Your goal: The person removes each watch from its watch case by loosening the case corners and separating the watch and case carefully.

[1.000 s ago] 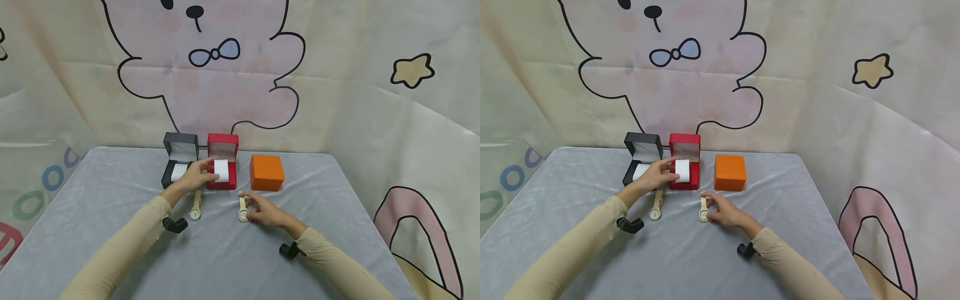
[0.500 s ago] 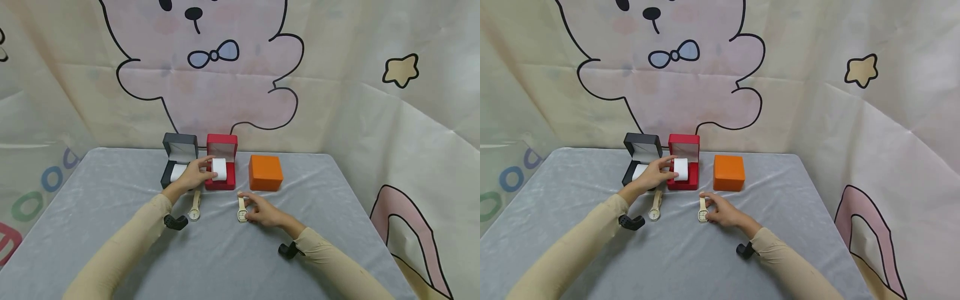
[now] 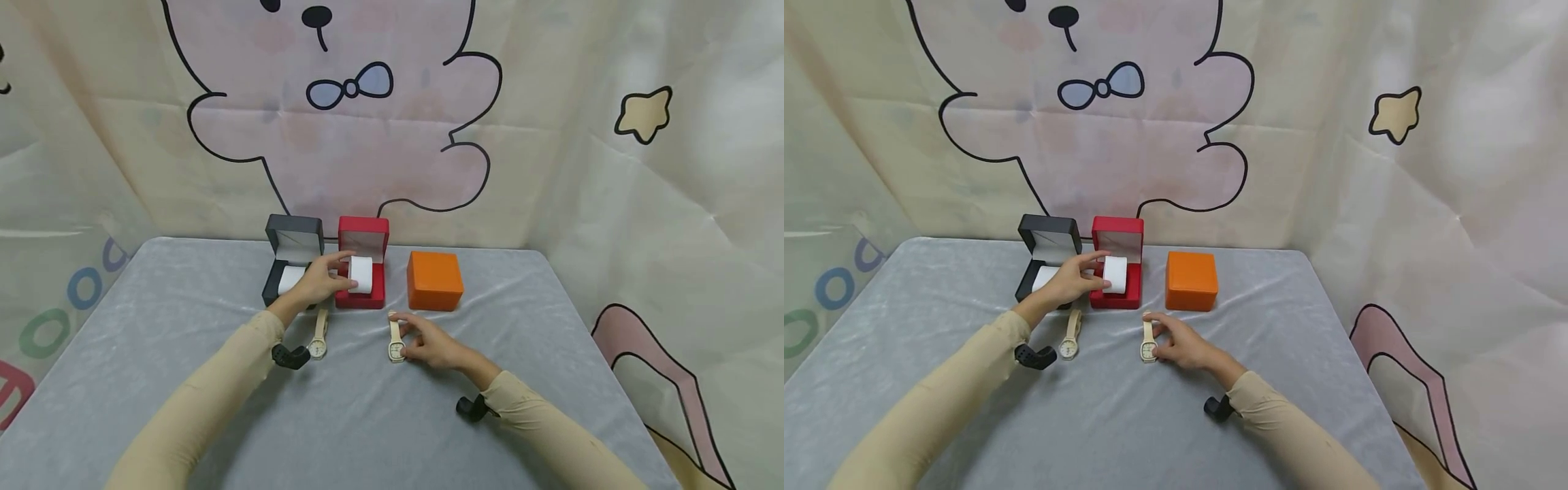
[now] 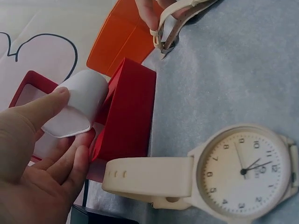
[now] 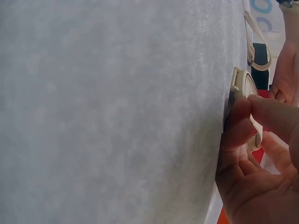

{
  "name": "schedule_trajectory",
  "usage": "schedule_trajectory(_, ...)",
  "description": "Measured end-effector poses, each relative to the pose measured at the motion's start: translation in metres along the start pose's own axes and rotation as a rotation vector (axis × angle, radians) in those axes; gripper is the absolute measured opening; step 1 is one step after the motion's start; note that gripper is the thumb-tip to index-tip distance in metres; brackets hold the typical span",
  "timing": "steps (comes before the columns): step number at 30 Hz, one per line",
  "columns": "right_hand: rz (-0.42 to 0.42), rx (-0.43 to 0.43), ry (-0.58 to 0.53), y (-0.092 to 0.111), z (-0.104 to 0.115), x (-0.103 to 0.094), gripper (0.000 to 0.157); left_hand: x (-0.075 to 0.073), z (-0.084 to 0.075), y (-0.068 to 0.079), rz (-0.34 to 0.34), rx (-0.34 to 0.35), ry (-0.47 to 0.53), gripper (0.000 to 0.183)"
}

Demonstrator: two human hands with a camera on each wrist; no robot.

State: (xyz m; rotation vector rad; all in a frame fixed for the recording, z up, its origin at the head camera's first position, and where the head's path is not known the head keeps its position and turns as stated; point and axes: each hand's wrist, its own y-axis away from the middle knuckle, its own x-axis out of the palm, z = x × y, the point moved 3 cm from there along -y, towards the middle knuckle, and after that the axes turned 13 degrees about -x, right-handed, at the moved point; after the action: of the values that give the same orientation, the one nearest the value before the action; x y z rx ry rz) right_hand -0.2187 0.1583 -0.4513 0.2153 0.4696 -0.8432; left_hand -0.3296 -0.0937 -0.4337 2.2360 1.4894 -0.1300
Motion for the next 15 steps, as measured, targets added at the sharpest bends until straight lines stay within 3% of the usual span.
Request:
schedule_trajectory(6,0.010,-0.017,0.001,-0.001,-0.004,-0.002,0.064,0.002,0.000,-0.006,-0.026,0.017,-0.080,0.073)
schedule_trajectory(15,0.017,-0.025,-0.017,-0.002,-0.007,-0.009,0.066,0.004,-0.001,-0.012,0.009,0.018,-0.121,0.073)
